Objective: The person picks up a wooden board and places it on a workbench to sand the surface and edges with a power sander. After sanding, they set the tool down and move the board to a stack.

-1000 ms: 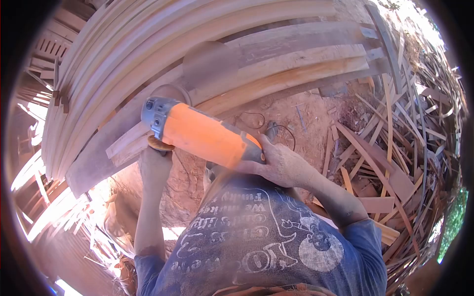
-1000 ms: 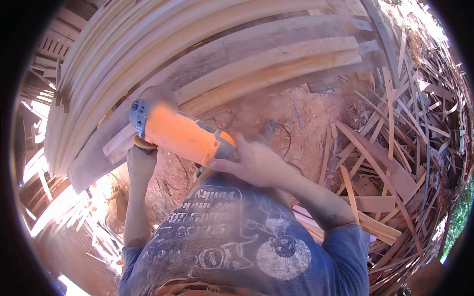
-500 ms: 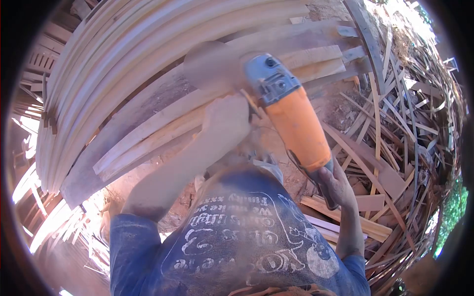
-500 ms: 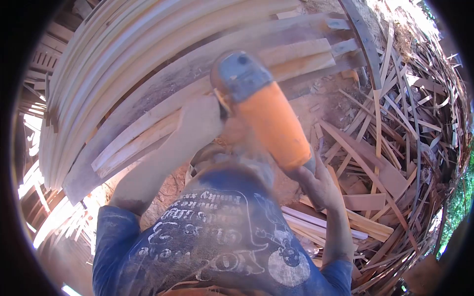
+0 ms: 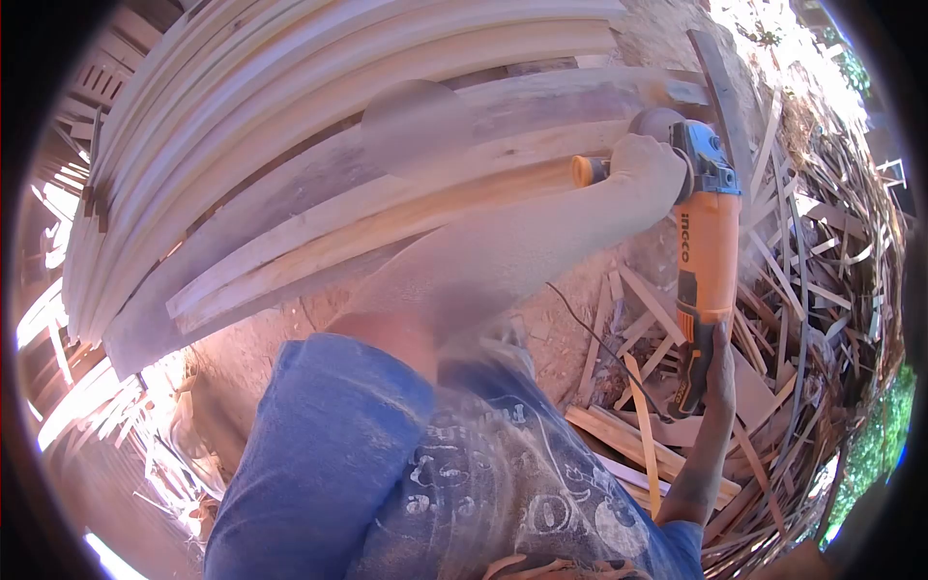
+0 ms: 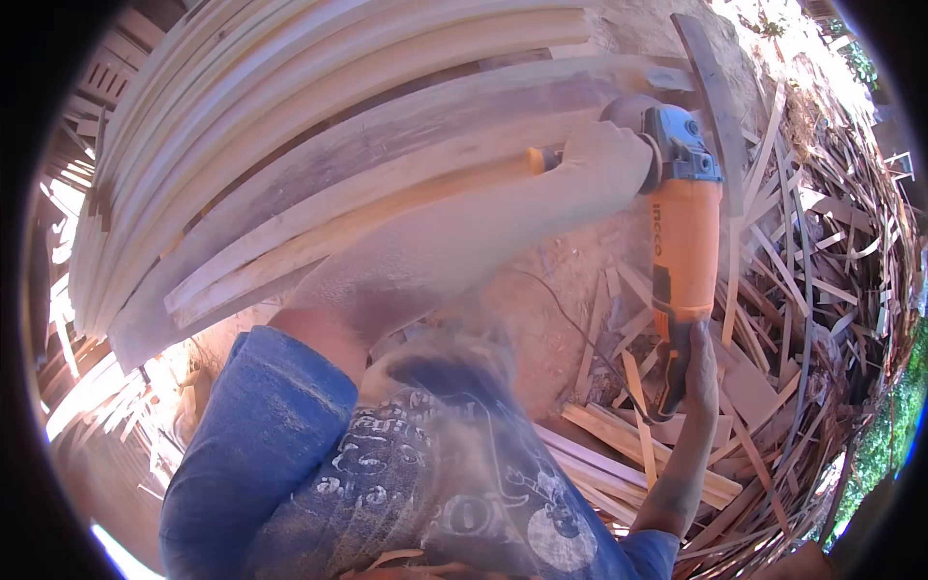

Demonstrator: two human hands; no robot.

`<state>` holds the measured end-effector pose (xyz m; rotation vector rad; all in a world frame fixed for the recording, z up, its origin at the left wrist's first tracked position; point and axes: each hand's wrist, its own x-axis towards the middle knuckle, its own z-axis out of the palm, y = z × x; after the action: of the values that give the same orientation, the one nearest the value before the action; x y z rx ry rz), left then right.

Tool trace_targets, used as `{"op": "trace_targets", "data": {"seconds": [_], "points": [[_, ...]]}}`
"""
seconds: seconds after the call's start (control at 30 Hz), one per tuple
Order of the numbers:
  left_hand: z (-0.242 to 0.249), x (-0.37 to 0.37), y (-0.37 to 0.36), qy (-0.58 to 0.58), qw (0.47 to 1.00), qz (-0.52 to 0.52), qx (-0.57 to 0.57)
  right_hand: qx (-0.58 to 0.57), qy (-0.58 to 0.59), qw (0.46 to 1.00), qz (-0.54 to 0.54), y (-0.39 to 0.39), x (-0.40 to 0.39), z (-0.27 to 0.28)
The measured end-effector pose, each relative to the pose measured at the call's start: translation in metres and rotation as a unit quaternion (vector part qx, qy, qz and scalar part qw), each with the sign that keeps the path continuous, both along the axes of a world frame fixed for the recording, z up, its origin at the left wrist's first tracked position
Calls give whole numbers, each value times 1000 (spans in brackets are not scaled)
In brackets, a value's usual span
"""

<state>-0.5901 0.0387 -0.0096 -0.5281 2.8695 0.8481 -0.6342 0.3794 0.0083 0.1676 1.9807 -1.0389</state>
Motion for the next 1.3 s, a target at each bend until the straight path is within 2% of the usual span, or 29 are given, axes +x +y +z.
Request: {"op": "trace_targets", "data": {"seconds": [0.07, 0.13, 0.17, 0.2, 0.23, 0.27, 0.3, 0.37, 0.47, 0.57, 0.67, 0.73, 0.77, 0.93, 1.03, 1.1, 1.17, 1.23, 1.3], "points": [[-1, 57, -13, -4, 1000, 2, -20, -61, -1, 996, 71, -19, 29, 1], [-3, 126, -21, -37, 996, 81, -17, -103, 5, 983, 152, -44, 66, 3], [-10, 171, -26, 15, 995, 103, -5, -100, 1, 975, 198, -62, 84, 4], [9, 202, -37, -119, 986, 113, 5, -98, -2, 965, 244, -80, 101, 5], [22, 233, -41, -191, 962, 193, 42, -76, -25, 954, 290, -101, 117, 13], [22, 268, -42, -213, 942, 256, 40, -56, -46, 939, 337, -123, 133, 20], [11, 307, -39, -73, 959, 274, -2, -31, -74, 918, 388, -148, 145, 29], [-7, 376, -45, -99, 938, 328, -54, -14, -20, 870, 493, -180, 164, 25], [8, 410, -38, -54, 909, 413, 12, -50, 2, 831, 553, -209, 177, 9], [13, 400, -32, -28, 922, 386, 3, -49, 36, 828, 558, -208, 164, 16], [-4, 369, -27, -5, 949, 312, 40, 39, -3, 841, 539, -178, 136, 29], [0, 322, -23, -106, 960, 259, 4, -6, -3, 902, 432, -137, 124, 15], [10, 291, -21, -110, 961, 253, 11, -28, -5, 926, 377, -116, 117, 9], [5, 164, -13, -120, 984, 119, 51, -126, -6, 973, 191, -53, 72, 11], [2, 129, -7, -43, 994, 65, 80, -100, 3, 973, 206, -21, 41, -1], [-1, 113, -4, -48, 995, 54, 63, -94, 32, 973, 206, -20, 33, -2], [-5, 96, -5, -36, 997, 48, 56, -66, -33, 980, 185, -18, 16, 5], [-8, 71, -7, -3, 996, 58, 64, -60, 38, 987, 141, 5, -5, -16], [-12, 37, -7, 40, 997, 51, 45, -23, 45, 997, 62, 0, -13, -9]]}}
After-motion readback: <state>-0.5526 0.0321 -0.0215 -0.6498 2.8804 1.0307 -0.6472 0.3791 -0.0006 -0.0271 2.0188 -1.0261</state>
